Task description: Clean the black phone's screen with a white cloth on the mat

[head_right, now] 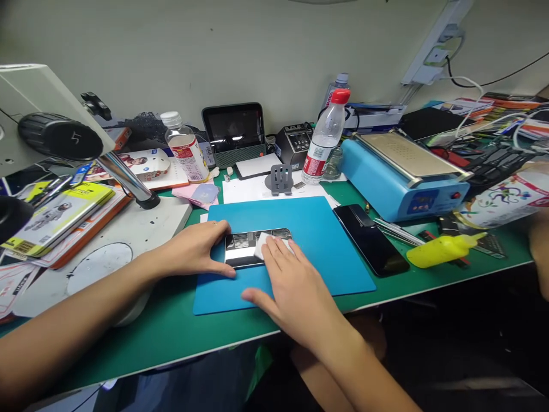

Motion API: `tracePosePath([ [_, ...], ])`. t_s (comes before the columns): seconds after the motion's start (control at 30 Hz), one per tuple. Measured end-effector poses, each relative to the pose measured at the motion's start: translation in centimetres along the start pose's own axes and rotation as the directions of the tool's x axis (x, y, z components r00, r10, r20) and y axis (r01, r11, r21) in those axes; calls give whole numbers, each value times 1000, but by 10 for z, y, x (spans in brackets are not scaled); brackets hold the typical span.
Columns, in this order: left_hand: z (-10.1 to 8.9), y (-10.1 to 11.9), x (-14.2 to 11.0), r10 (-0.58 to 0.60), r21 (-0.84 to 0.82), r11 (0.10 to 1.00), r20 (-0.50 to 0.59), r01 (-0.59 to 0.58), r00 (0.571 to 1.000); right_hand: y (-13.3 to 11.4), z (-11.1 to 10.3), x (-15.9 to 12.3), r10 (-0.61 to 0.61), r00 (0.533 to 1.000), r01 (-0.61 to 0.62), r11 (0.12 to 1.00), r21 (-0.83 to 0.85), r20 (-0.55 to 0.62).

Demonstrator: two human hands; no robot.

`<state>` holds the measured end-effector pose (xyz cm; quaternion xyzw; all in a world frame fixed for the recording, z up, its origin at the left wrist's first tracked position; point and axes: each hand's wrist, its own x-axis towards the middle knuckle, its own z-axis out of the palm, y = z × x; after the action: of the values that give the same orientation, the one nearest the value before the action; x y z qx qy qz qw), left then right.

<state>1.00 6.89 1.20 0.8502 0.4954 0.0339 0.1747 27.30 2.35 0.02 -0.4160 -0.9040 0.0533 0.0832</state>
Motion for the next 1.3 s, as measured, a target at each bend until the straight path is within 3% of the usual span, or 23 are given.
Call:
tracePosePath([
  [0.13, 0, 2, -1, -10, 25, 1000, -8, 10, 1000, 6, 4, -17, -10, 1000, 10, 1000, 29, 16],
  [0.27, 0, 7, -1, -30, 9, 999, -22, 30, 999, 16, 10, -8, 78, 997, -78, 997, 27, -5],
  [0.4, -2, 10, 0, -48, 3, 999, -21, 48, 999, 21, 14, -5, 81, 997, -82, 997, 14, 14],
  [0.53, -3, 11, -1, -71, 10, 997, -25, 71, 997, 39, 13, -14, 194, 981, -193, 981, -32, 24],
  [0.63, -2, 12, -3, -69, -15, 998, -88, 68, 994, 46, 6, -14, 257, 966, -259, 965, -36, -39],
  [0.77, 2, 13, -5, -58, -74, 996, -219, 43, 974, 30, -9, 1, 147, 977, -141, 989, 51, -153],
  [0.87, 5, 13, -5, -23, -159, 987, -304, -27, 953, 19, -17, 18, 5, 988, 11, 994, 105, -152],
  [0.97, 5, 12, -6, 31, -212, 970, -388, -122, 921, 22, -21, 33, -74, 993, 84, 991, 104, -96],
  [1.07, 5, 10, -7, 92, -241, 942, -488, -235, 868, 27, -24, 42, -83, 994, 95, 981, 170, -73],
  [1.2, 4, 6, -8, 166, -312, 852, -600, -420, 783, 20, -27, 46, -94, 985, 133, 946, 295, -144],
  [1.3, 4, 4, -8, 187, -322, 817, -636, -478, 749, 13, -26, 46, -61, 988, 110, 916, 385, -139],
])
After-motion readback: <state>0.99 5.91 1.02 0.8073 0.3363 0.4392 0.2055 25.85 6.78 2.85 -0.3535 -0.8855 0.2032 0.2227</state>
